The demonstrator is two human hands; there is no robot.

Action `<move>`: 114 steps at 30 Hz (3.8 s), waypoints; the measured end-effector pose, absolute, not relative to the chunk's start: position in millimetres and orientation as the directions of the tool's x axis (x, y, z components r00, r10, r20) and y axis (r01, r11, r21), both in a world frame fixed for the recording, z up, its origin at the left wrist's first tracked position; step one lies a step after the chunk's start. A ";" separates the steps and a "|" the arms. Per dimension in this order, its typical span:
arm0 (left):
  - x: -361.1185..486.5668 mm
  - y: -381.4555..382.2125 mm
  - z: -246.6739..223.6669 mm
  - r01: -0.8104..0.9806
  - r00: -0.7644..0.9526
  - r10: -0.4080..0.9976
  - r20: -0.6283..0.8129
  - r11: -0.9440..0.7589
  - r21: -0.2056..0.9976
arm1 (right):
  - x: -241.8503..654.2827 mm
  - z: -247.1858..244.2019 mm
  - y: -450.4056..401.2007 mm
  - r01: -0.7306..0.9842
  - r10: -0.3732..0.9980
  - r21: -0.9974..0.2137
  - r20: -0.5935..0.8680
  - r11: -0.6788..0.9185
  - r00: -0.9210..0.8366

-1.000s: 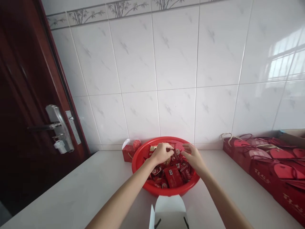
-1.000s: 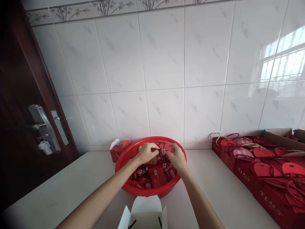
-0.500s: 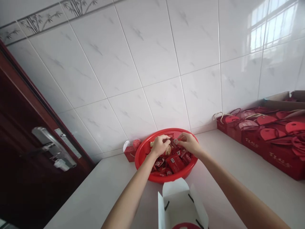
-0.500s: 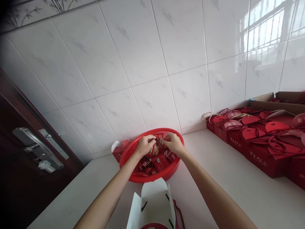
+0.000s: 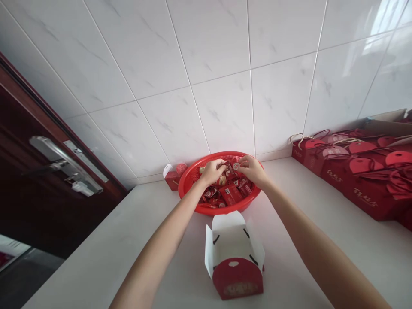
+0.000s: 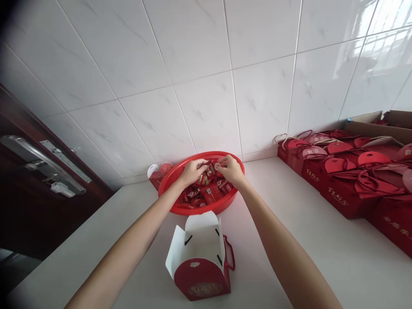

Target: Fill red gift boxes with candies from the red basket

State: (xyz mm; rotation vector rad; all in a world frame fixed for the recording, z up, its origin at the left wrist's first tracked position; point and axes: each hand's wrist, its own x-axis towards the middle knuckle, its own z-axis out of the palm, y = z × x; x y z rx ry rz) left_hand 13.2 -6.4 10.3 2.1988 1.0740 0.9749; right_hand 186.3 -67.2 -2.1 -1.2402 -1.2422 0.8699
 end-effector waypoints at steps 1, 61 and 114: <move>13.1 -6.6 10.3 0.449 0.439 0.812 0.385 -0.570 0.688 | 186.2 -1.3 -68.0 0.135 0.969 -0.978 0.183 0.161 0.165; 43.9 -3.6 24.9 0.872 0.469 0.865 -0.176 -0.486 -0.062 | 191.5 6.5 -54.2 -0.703 0.980 -0.707 -0.078 0.075 0.183; 7.7 -26.0 22.5 0.450 0.382 0.742 0.551 -0.670 0.590 | 185.4 13.9 -68.1 -0.539 0.996 -0.842 -0.019 0.031 0.087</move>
